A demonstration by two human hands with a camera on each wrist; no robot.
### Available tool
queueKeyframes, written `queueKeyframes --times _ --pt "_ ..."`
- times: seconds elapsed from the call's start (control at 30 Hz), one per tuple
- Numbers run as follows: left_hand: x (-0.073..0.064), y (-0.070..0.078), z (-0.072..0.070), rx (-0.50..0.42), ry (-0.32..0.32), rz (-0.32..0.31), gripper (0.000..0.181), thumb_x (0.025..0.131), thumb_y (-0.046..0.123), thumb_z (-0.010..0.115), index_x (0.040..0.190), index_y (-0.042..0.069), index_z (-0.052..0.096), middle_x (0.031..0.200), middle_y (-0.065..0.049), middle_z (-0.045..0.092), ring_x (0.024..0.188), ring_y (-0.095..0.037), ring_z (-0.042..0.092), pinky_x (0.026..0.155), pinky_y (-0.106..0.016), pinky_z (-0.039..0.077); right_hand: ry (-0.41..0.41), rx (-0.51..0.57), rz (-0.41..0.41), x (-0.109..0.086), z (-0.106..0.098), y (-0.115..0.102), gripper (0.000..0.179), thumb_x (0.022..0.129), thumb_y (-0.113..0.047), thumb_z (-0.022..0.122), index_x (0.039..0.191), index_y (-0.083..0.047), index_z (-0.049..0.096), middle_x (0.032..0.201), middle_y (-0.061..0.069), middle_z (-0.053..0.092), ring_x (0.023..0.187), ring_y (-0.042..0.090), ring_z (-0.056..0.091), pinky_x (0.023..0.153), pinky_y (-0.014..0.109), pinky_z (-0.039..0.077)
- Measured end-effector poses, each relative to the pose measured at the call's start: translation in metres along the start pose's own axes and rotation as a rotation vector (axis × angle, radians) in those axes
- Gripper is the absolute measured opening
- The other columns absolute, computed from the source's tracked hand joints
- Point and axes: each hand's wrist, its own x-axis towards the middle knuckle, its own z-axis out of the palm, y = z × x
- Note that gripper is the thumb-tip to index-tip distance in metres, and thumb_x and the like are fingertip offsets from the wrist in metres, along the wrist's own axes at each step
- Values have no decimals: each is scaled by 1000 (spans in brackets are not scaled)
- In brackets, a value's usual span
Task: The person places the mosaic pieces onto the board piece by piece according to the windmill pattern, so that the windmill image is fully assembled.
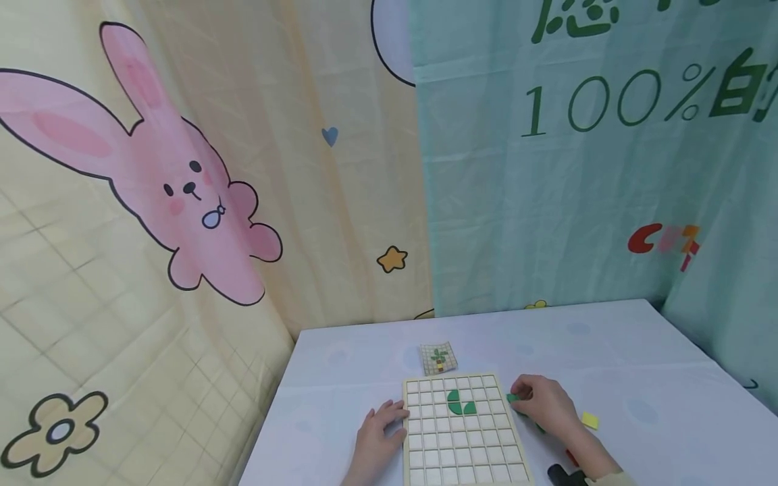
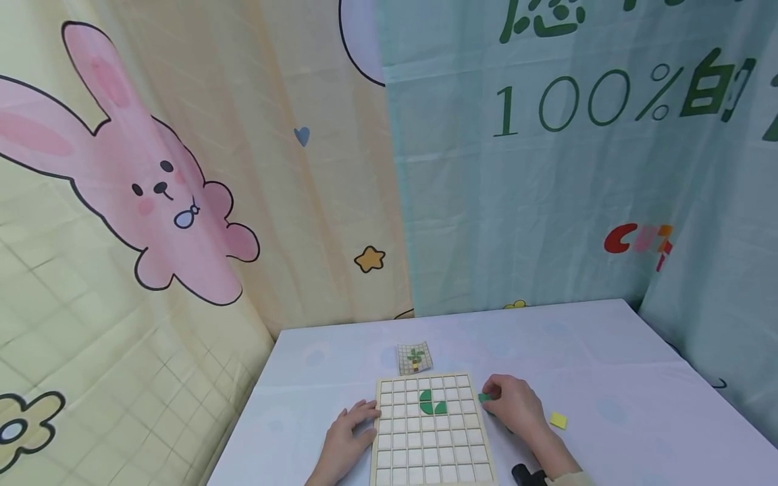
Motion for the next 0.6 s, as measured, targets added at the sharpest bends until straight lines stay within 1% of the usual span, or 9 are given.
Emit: queueKeyframes --times 0.17,0.33,0.47,0.6 --pt "-1 1 0 -2 4 4 31 86 10 73 114 21 74 136 -1 64 139 -35 45 118 -68 14 10 19 -3 -1 1 2 17 79 -12 84 86 -16 69 74 -7 62 68 13 55 59 31 48" --pt "0 0 0 -4 5 10 30 86 10 72 114 20 74 135 -2 64 138 -36 46 116 -70 14 -2 42 -5 -2 0 3 16 79 -9 83 84 -16 69 72 -6 61 67 14 54 58 31 46" --pt "0 0 0 -4 5 14 30 86 10 72 114 20 74 135 -2 64 138 -36 46 117 -70 14 -3 63 -18 -3 -2 3 16 80 -7 83 86 -15 70 73 -7 62 68 13 55 60 31 48" --pt "0 1 0 7 8 15 31 85 10 73 114 19 74 135 -1 64 138 -35 46 117 -69 15 -11 84 -8 -3 -2 2 17 80 -5 82 89 -15 72 75 -6 64 70 12 57 61 31 50"
